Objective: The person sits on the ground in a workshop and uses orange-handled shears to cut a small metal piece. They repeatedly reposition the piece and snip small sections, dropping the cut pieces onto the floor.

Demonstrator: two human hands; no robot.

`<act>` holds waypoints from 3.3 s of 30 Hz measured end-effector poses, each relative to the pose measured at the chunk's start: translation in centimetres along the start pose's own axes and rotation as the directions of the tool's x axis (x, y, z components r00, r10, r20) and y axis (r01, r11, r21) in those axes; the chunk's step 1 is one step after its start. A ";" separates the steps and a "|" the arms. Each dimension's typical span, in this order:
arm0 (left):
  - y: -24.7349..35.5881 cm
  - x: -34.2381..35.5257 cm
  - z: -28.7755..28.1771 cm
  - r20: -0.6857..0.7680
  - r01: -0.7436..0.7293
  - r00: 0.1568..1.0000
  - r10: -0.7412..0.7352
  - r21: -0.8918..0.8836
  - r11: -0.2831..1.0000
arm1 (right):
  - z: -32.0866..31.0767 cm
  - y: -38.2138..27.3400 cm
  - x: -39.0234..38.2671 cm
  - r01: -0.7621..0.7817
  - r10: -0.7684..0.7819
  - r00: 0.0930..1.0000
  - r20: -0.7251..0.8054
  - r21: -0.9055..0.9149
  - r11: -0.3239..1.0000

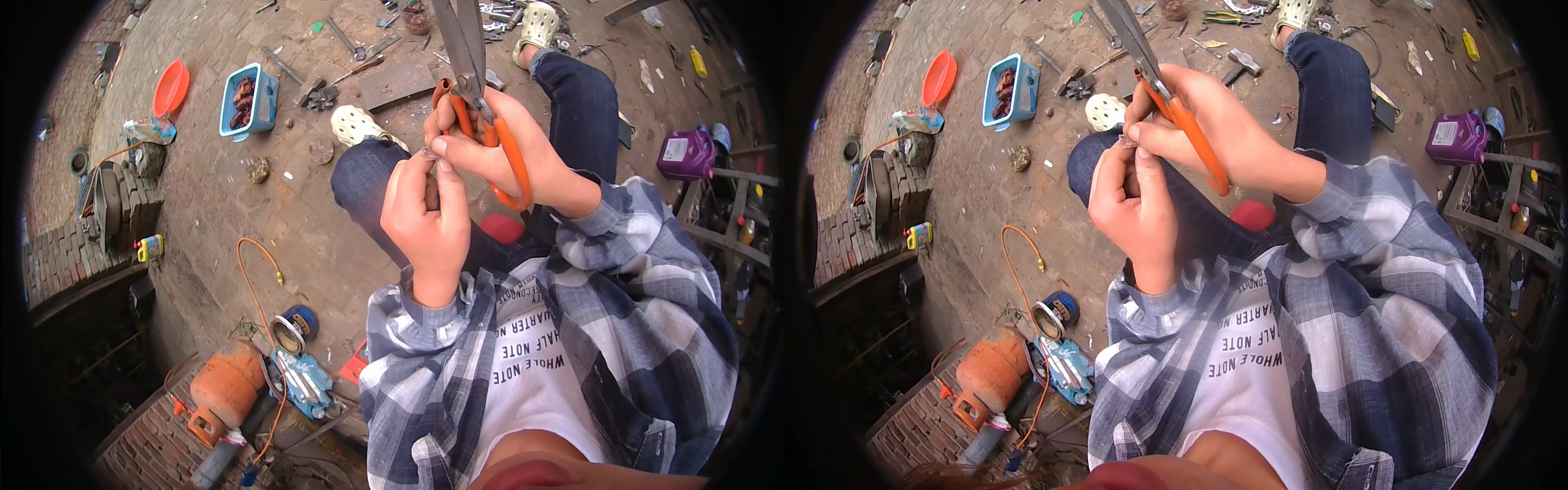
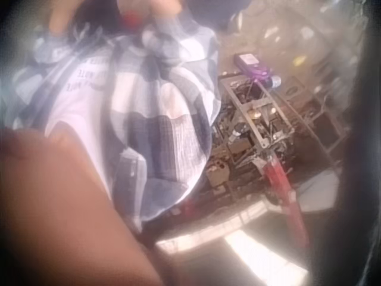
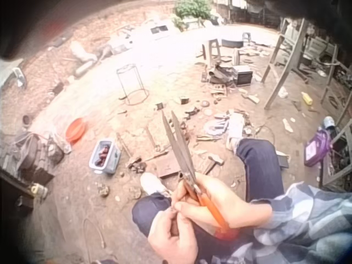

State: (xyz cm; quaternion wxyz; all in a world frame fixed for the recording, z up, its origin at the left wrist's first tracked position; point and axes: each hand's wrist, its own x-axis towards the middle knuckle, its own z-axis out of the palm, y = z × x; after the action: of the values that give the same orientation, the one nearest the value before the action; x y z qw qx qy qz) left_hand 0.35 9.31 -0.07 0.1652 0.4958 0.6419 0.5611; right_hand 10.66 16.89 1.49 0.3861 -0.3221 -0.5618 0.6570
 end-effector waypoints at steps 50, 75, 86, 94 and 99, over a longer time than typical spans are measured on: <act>-0.8 -0.3 -0.6 -0.147 0.015 0.989 0.019 0.222 0.975 | -0.9 3.0 -2.4 0.153 -0.071 0.988 0.136 -0.819 0.553; -2.2 0.4 -2.7 0.002 0.084 0.996 -0.086 -0.262 0.961 | -2.3 0.9 -1.1 0.318 -0.073 0.945 0.318 -0.847 0.426; -2.3 0.3 -2.6 0.028 0.170 0.985 -0.169 -0.267 0.949 | -2.6 1.5 -1.3 0.311 -0.057 0.945 0.322 -0.832 0.459; -2.4 0.8 -2.1 -0.036 0.197 0.975 -0.217 -0.295 0.935 | -2.4 0.9 -1.4 0.045 0.285 0.898 0.334 -0.716 0.697; -2.2 0.5 -2.3 -0.015 0.186 0.980 -0.200 -0.310 0.932 | -2.5 1.1 -1.7 0.251 -0.032 0.959 0.281 -0.794 0.554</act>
State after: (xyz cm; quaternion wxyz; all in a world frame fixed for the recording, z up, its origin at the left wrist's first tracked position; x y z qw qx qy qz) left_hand -2.62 8.74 -1.08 0.2795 0.3855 0.5961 0.6465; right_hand 13.51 16.56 -0.05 0.1746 -0.3382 -0.8680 0.3190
